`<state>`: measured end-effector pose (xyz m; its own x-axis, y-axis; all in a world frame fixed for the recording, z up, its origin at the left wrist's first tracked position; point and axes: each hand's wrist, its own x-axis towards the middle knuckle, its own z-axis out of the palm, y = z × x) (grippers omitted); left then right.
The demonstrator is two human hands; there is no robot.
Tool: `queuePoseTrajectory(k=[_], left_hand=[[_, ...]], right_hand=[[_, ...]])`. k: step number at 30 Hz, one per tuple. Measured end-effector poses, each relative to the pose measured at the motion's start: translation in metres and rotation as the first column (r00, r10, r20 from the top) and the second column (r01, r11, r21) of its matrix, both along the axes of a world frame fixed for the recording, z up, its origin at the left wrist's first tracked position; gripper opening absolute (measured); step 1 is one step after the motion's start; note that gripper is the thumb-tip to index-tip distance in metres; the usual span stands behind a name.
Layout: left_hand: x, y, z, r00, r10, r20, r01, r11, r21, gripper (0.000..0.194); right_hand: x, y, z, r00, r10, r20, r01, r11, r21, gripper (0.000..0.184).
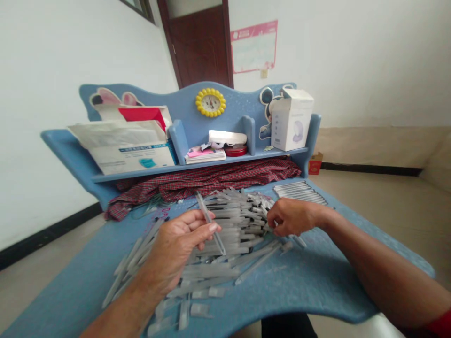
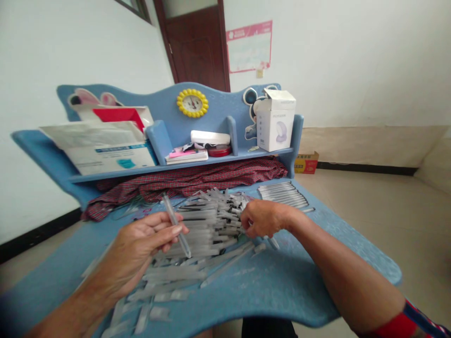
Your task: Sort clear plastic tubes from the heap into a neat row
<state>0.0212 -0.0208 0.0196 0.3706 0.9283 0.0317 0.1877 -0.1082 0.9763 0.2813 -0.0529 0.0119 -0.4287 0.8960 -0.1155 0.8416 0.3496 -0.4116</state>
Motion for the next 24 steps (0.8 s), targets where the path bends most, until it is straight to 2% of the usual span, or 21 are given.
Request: queuePoseTrajectory(k=[2,4,7,11,19,24], left_hand=[[-0.001,-0.002,0.000,0.998,-0.017,0.065,0.019,0.999,-0.027,0.021],[-0.001,-0.004,-0.001,0.989,-0.020,0.146,0.026,0.999,-0.041,0.017],[0.000,-0.007,-0.001,0.964,-0.017,0.266,0.027,0.999,-0.034,0.016],[0.002,-0.012,0.000,0.944,-0.045,0.327,0.053,0.998,-0.015,0.015],[0.006,-0.016,-0.009,0.952,-0.076,0.296,0.071,0.997,0.028,0.012],[0.006,-0.016,-0.009,0.946,-0.083,0.314,0.082,0.997,0.018,0.014]], right_hand=[[-0.005,-0.003,-0.001,0.968,-0.023,-0.249,-0.011,0.991,-0.134,0.008],[-0.013,-0.006,-0.007,0.895,-0.075,-0.439,-0.041,0.968,-0.249,0.005],[-0.029,-0.011,-0.018,0.814,-0.096,-0.572,-0.093,0.952,-0.292,0.004],[-0.044,-0.016,-0.026,0.797,-0.077,-0.600,-0.112,0.956,-0.273,0.007],[-0.054,-0.020,-0.026,0.755,-0.094,-0.649,-0.122,0.953,-0.279,0.003],[-0.056,-0.019,-0.029,0.733,-0.119,-0.670,-0.111,0.951,-0.290,0.003]])
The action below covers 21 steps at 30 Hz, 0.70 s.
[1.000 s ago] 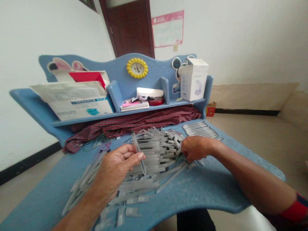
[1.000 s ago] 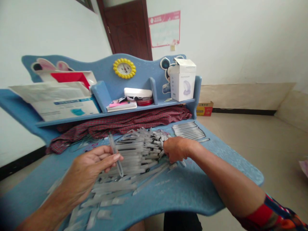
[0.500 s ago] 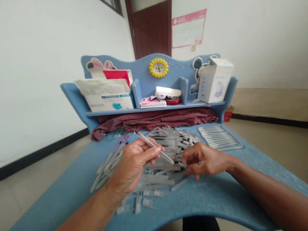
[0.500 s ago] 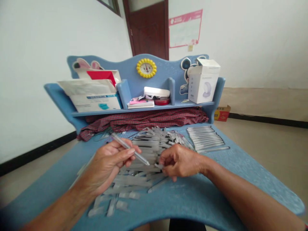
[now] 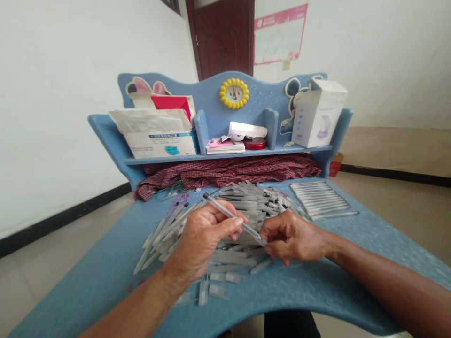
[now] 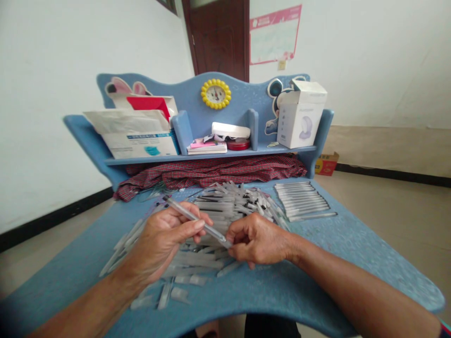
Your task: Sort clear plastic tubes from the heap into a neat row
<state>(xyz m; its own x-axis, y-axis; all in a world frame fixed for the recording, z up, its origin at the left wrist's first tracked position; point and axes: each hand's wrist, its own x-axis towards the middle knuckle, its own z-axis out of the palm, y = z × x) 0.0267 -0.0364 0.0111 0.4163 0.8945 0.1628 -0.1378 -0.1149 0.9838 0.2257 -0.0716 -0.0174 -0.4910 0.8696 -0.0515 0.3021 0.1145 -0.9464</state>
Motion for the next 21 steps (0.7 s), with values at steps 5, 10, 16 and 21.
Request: queuePoseTrajectory(k=[5,10,16,21], left_hand=[[-0.0003,0.0003,0.0004,1.000,-0.020,0.000,0.020,1.000,-0.004,0.015],[-0.0019,0.0037,-0.0021,0.999,-0.035,-0.034,0.035,0.999,-0.002,0.012],[-0.0036,0.0055,-0.0038,0.989,-0.084,-0.123,0.080,0.996,-0.043,0.011],[-0.0045,0.0066,-0.0005,0.989,-0.071,-0.132,0.066,0.997,-0.043,0.010]], right_hand=[[0.0005,0.0000,-0.0011,1.000,-0.005,0.007,0.005,1.000,0.011,0.003],[-0.0005,-0.0013,0.0006,1.000,0.008,0.030,-0.009,0.999,0.041,0.003],[-0.0011,-0.0048,0.0019,0.995,-0.029,0.096,0.001,0.960,0.280,0.008],[-0.0015,-0.0052,0.0020,0.998,-0.028,0.062,0.011,0.964,0.267,0.010]])
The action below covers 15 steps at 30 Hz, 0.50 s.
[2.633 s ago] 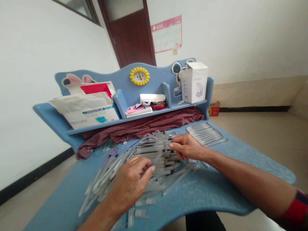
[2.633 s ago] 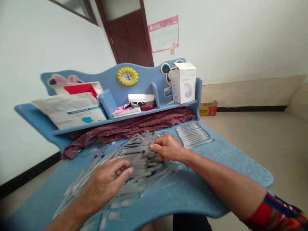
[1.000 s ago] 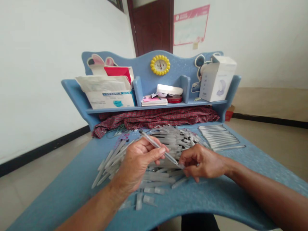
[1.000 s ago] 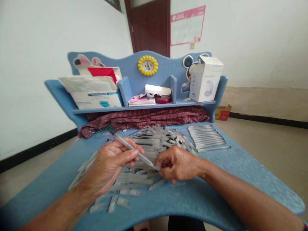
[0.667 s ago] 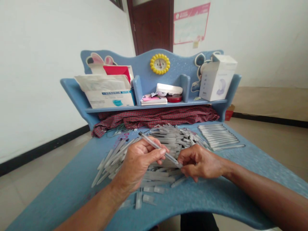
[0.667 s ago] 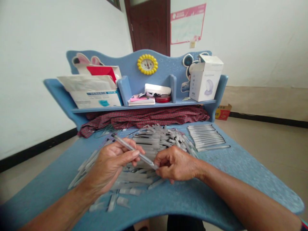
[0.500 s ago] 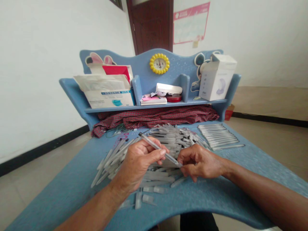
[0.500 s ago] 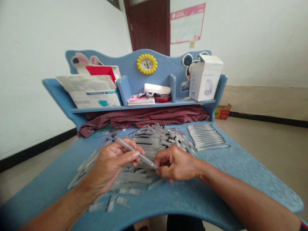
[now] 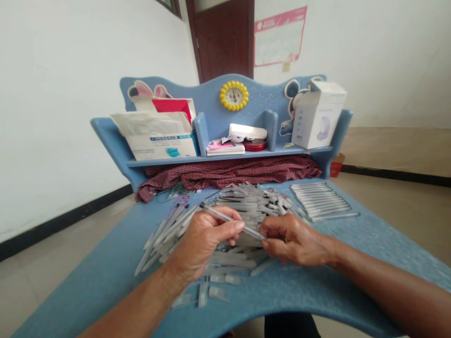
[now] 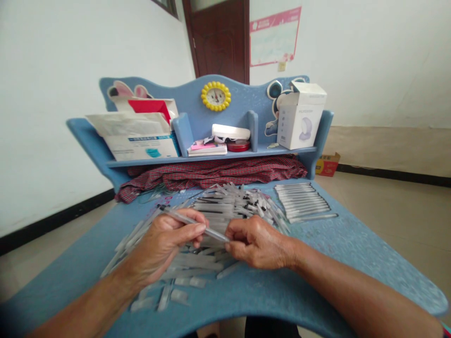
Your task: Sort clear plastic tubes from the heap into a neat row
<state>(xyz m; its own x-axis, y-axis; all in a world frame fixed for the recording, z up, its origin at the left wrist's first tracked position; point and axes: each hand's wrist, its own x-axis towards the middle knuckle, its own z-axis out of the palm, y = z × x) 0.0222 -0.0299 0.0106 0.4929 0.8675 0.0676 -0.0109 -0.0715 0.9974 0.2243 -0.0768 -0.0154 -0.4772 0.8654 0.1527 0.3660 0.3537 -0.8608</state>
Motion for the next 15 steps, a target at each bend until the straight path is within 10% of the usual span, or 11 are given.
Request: queuePoseTrajectory(k=[15], left_hand=[[0.0035,-0.0044,-0.0002,0.999,0.019,0.049,-0.015,0.997,-0.077,0.012]], right_hand=[[-0.0050,-0.0063,0.0029,0.993,-0.071,0.096,0.049,0.975,0.215,0.012]])
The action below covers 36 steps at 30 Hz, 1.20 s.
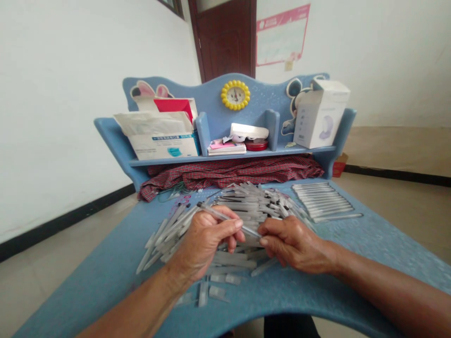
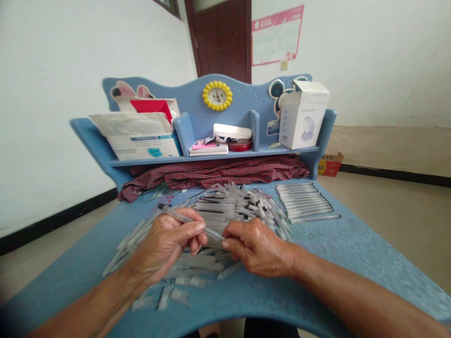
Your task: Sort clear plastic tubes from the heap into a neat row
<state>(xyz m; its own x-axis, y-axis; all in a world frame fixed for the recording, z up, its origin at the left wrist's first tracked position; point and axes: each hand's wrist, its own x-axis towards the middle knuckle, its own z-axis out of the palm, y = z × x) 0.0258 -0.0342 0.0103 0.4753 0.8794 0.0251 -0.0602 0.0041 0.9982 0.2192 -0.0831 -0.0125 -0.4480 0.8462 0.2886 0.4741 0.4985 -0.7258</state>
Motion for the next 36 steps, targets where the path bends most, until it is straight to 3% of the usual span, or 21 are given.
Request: queuePoseTrajectory(k=[10,20,25,30,36], left_hand=[[0.003,-0.001,-0.002,0.999,0.020,-0.039,-0.018,0.999,0.044,0.013],[-0.001,0.013,-0.008,0.991,0.049,-0.121,-0.023,0.978,0.207,0.013],[-0.001,0.010,-0.005,0.992,0.037,-0.121,-0.013,0.981,0.195,0.020],[-0.003,0.009,0.003,1.000,-0.013,-0.025,0.012,0.999,-0.040,0.033],[-0.005,0.007,0.005,0.999,-0.049,0.012,0.050,0.979,-0.198,0.039]], right_hand=[[0.001,0.007,0.000,0.996,-0.049,0.069,0.043,0.996,0.079,0.013],[0.010,0.019,0.010,0.943,-0.090,0.319,0.004,0.966,0.260,0.016],[0.012,0.019,0.018,0.899,-0.096,0.427,-0.056,0.942,0.331,0.021],[0.008,0.010,0.027,0.911,-0.153,0.383,-0.065,0.864,0.499,0.026],[-0.007,0.003,0.026,0.821,-0.256,0.510,-0.215,0.689,0.692,0.026]])
